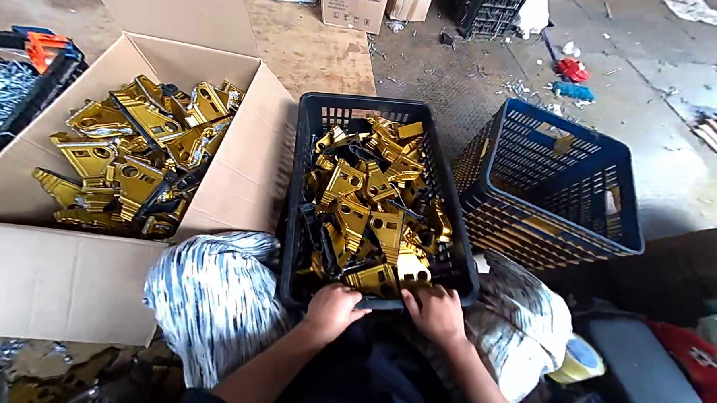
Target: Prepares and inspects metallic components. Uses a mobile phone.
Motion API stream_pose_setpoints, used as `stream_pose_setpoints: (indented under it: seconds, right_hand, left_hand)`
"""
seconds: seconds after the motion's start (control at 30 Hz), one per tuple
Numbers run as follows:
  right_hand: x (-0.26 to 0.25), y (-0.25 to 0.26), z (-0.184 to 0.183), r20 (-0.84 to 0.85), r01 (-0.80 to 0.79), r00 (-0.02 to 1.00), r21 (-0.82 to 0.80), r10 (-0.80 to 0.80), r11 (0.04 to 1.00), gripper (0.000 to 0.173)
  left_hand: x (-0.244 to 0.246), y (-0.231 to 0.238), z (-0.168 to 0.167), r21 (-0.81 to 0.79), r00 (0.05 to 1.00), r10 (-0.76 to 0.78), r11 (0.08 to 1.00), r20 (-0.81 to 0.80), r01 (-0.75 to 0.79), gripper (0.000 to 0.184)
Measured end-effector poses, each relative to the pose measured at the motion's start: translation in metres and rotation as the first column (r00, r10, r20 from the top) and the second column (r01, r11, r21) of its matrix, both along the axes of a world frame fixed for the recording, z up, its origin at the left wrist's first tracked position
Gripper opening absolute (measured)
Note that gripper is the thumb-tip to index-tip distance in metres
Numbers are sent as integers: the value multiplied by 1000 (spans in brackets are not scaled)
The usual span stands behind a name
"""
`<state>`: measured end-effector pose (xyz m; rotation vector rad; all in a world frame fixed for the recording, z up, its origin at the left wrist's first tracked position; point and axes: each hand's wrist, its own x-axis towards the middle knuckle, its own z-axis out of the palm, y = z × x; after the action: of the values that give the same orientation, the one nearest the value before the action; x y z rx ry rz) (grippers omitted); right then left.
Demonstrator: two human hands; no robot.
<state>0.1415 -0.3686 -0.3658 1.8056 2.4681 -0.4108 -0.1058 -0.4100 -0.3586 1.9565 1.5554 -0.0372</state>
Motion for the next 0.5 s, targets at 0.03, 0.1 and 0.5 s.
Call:
stream_pose_setpoints:
  seconds: [0.03, 0.1, 0.5]
  right_hand:
    - [4, -11, -1, -33, -6, 999, 13, 7, 1000, 70]
    - [7, -16, 2, -68, 9, 998, -31, -11, 999, 67]
    - [-62, 88, 42, -406, 339, 820, -224, -403, 914, 36]
  left_hand:
    - [-2, -7, -2, 13, 1000, -15, 1000, 14, 15, 48]
    - [-4, -12, -5, 68, 999, -19, 998, 43, 16, 46]
    - [-42, 25, 53, -148, 576, 382, 899, 723, -411, 33]
